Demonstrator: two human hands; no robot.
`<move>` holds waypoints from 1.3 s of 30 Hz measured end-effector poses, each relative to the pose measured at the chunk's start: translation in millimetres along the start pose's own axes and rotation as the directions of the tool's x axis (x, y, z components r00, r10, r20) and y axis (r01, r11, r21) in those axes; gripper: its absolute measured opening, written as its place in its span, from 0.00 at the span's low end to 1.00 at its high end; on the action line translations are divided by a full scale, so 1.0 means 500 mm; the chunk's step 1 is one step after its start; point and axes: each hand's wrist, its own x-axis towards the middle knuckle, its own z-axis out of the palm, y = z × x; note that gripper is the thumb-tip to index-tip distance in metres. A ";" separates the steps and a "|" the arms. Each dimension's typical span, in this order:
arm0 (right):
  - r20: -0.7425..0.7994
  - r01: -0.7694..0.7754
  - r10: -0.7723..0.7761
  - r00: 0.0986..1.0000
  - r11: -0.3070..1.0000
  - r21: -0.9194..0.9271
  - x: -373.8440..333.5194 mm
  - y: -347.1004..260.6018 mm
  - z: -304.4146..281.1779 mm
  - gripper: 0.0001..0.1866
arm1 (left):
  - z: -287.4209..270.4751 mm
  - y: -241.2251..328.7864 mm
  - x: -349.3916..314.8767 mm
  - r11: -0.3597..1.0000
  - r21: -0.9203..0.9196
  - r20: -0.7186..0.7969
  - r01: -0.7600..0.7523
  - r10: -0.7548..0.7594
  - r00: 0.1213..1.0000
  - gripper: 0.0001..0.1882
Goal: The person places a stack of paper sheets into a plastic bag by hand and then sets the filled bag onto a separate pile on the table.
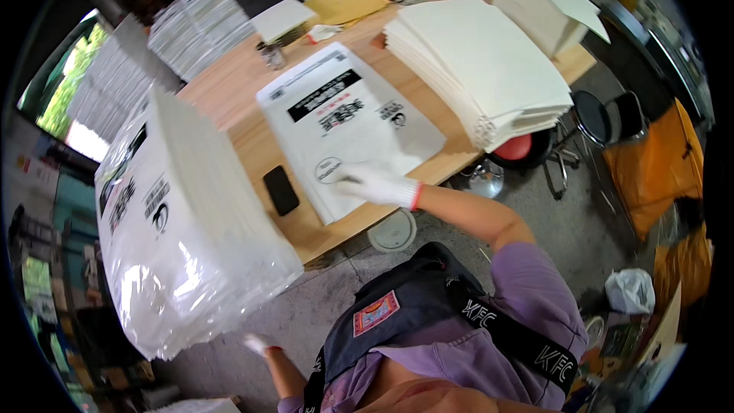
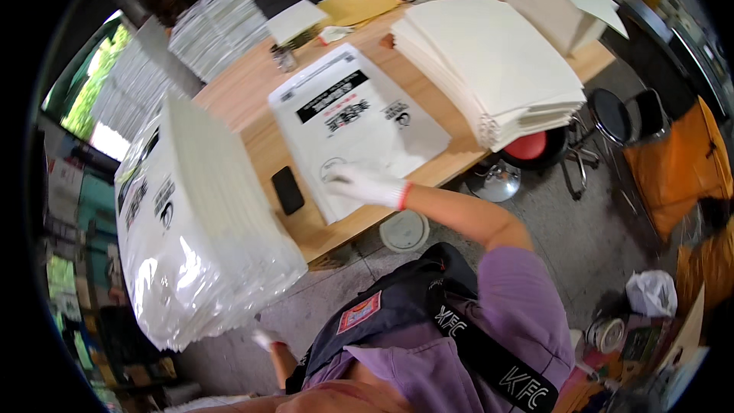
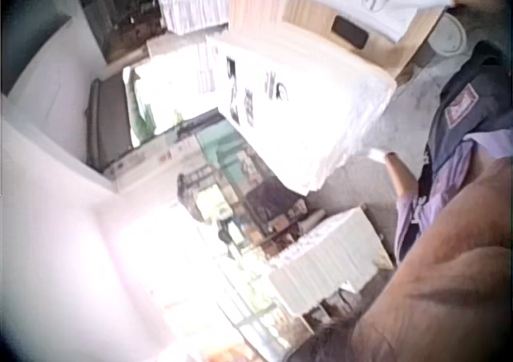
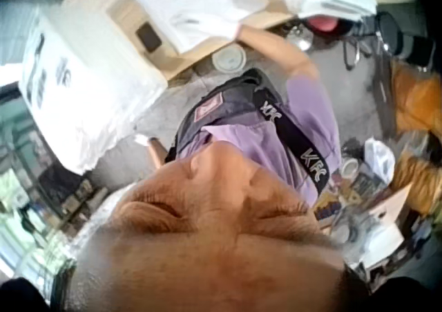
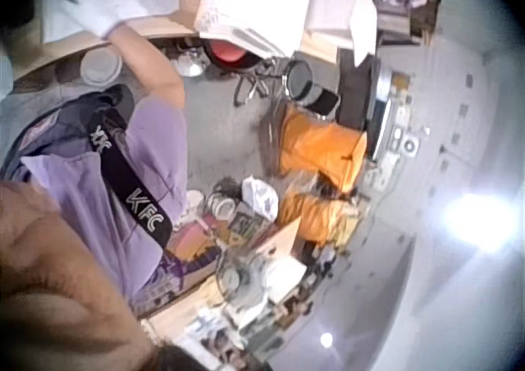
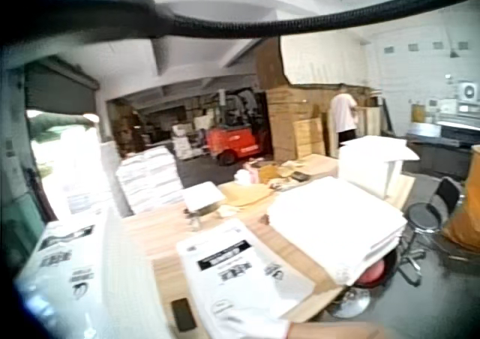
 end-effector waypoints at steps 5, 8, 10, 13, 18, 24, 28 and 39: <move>-0.483 -0.306 -0.011 0.876 0.761 -0.572 -0.205 0.150 -0.258 0.12 | 0.235 -0.019 -0.407 0.941 0.335 0.905 -0.047 -0.307 0.295 0.17; -0.497 -0.492 0.105 0.862 0.414 -0.766 -0.269 0.233 -0.378 0.24 | 0.302 0.195 -0.576 0.934 -0.150 0.987 -0.325 0.159 0.001 0.14; -0.452 -0.501 0.218 0.865 0.402 -0.766 -0.303 0.283 -0.413 0.23 | 0.328 0.352 -0.669 0.773 -0.426 0.902 -0.470 0.399 -0.162 0.14; -0.330 -0.395 0.218 0.918 0.470 -0.790 -0.313 0.316 -0.454 0.22 | 0.361 0.517 -0.748 0.805 -0.347 0.931 -0.481 0.237 -0.277 0.14; -0.288 -0.335 0.171 0.942 0.453 -0.826 -0.297 0.352 -0.473 0.18 | 0.474 0.689 -0.877 0.860 -0.488 0.810 -0.149 0.383 -0.444 0.18; -0.286 -0.331 0.165 0.944 0.463 -0.822 -0.272 0.287 -0.516 0.12 | 0.594 0.832 -1.061 0.986 -0.155 0.818 0.063 0.164 -0.551 0.26; -0.018 0.034 -0.143 0.990 0.350 -0.936 -0.276 0.105 -0.456 0.05 | 0.630 0.881 -1.079 0.869 0.168 0.686 0.466 0.237 -0.688 0.25; -0.209 -0.237 0.684 0.699 0.498 0.834 -0.527 0.268 -0.453 0.25 | 0.561 0.903 -0.796 0.967 -0.187 0.783 -0.175 0.039 -0.621 0.16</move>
